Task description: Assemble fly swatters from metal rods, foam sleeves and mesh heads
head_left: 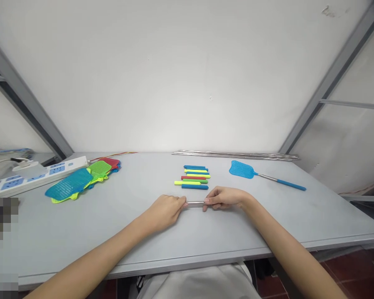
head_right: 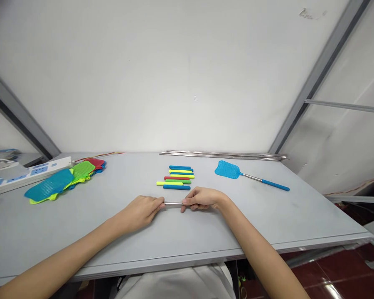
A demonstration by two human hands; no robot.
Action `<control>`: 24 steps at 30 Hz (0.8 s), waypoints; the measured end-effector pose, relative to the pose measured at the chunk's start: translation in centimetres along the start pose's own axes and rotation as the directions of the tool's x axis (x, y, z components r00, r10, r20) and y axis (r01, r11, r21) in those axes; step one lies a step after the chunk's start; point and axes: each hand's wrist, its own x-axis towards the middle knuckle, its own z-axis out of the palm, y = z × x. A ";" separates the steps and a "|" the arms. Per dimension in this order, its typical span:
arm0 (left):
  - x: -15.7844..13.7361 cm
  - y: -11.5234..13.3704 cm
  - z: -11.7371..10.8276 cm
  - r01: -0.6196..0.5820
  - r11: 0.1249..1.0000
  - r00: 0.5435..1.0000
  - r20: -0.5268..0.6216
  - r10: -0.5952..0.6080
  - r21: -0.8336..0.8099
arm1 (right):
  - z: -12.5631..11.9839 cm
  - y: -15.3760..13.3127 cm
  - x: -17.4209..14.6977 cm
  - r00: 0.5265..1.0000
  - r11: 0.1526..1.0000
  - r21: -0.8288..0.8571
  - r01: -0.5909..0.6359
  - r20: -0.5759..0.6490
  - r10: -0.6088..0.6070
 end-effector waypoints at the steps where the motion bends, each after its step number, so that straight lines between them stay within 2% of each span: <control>1: 0.0 0.1 0.0 0.000 1.000 1.000 0.004 0.000 -0.007 | 0.0 0.0 0.0 1.000 1.000 -0.006 0.001 -0.004 -0.001; 21: -0.1 0.6 0.0 0.006 0.996 1.000 0.021 -0.004 -0.085 | 0.8 -0.5 -0.3 0.997 0.994 -0.088 0.067 -0.021 -0.069; 24: 0.0 0.6 -0.1 0.039 0.991 0.999 0.035 -0.035 -0.129 | 0.7 -0.5 -0.2 0.998 0.995 -0.087 0.057 -0.017 -0.059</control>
